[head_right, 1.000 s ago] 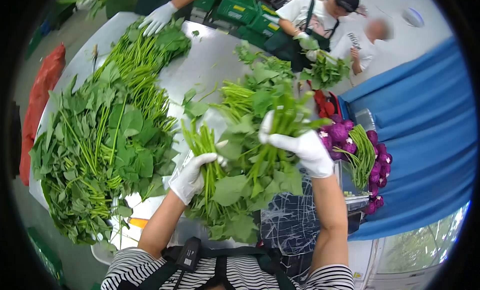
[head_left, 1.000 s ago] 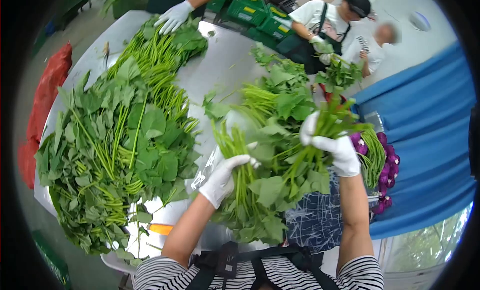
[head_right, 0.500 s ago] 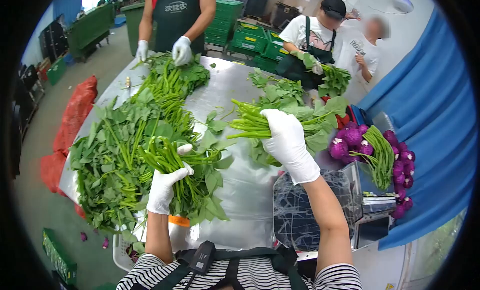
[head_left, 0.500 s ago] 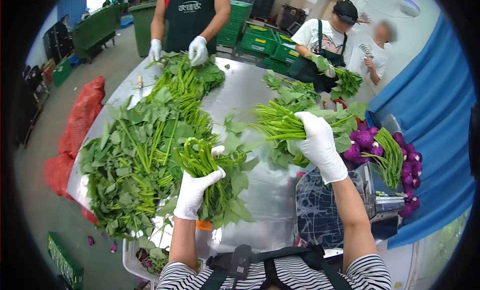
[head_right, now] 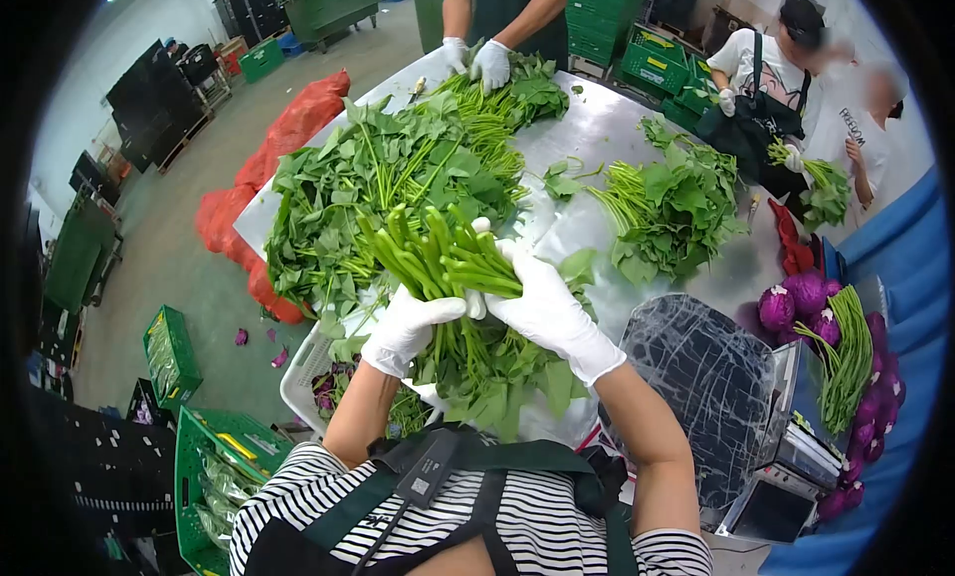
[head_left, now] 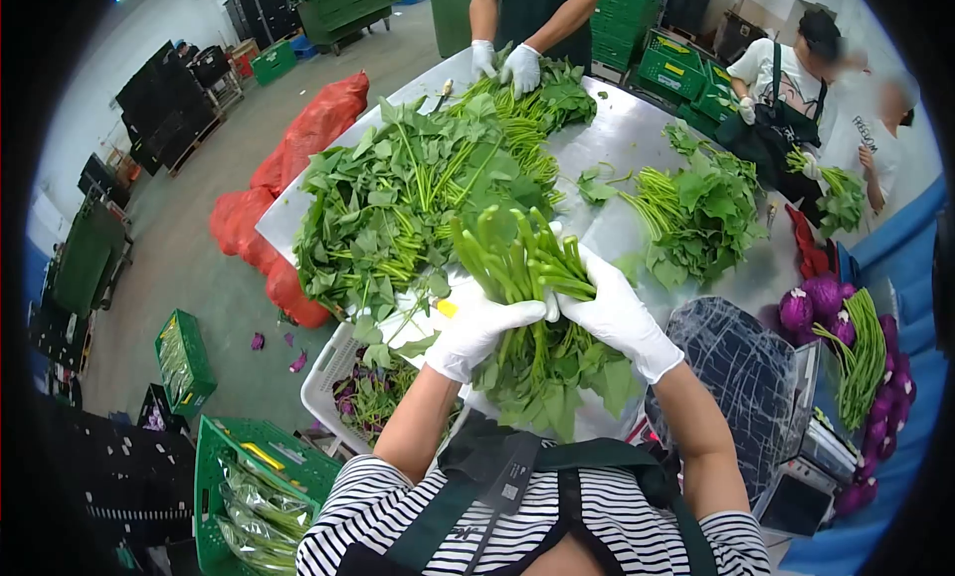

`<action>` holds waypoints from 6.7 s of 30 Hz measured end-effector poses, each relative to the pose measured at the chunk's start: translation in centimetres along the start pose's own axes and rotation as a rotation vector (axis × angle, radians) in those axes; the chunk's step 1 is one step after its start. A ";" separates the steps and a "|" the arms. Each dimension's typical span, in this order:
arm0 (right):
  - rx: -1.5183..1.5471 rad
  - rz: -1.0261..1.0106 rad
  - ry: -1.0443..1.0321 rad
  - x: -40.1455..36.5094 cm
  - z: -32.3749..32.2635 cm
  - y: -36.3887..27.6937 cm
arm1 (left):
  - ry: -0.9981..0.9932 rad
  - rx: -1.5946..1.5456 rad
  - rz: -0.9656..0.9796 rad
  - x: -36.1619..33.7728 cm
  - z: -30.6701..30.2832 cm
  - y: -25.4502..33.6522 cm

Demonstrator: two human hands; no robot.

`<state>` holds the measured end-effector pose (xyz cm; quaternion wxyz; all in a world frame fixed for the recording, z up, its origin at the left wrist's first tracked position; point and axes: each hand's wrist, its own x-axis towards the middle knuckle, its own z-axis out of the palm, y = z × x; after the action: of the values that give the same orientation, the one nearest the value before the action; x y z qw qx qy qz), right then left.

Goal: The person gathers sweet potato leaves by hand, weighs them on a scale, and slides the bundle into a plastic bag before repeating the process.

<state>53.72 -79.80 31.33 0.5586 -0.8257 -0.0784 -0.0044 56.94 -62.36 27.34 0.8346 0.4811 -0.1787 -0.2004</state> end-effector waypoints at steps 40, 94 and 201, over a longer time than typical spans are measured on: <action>-0.250 -0.127 -0.108 0.2 2.9 1.6 | 0.352 -0.155 0.030 0.3 0.0 -5.1; -0.945 0.536 0.110 20.8 -18.9 30.5 | 0.211 -0.606 -0.314 7.1 -8.0 -9.9; -0.346 0.381 0.403 18.6 -15.6 22.3 | 0.105 -0.507 -0.312 8.0 -6.8 -8.3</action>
<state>76.33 -100.03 18.41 0.4050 -0.8908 0.1915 -0.0762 65.74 -65.23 17.69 0.8951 0.2889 -0.0036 -0.3395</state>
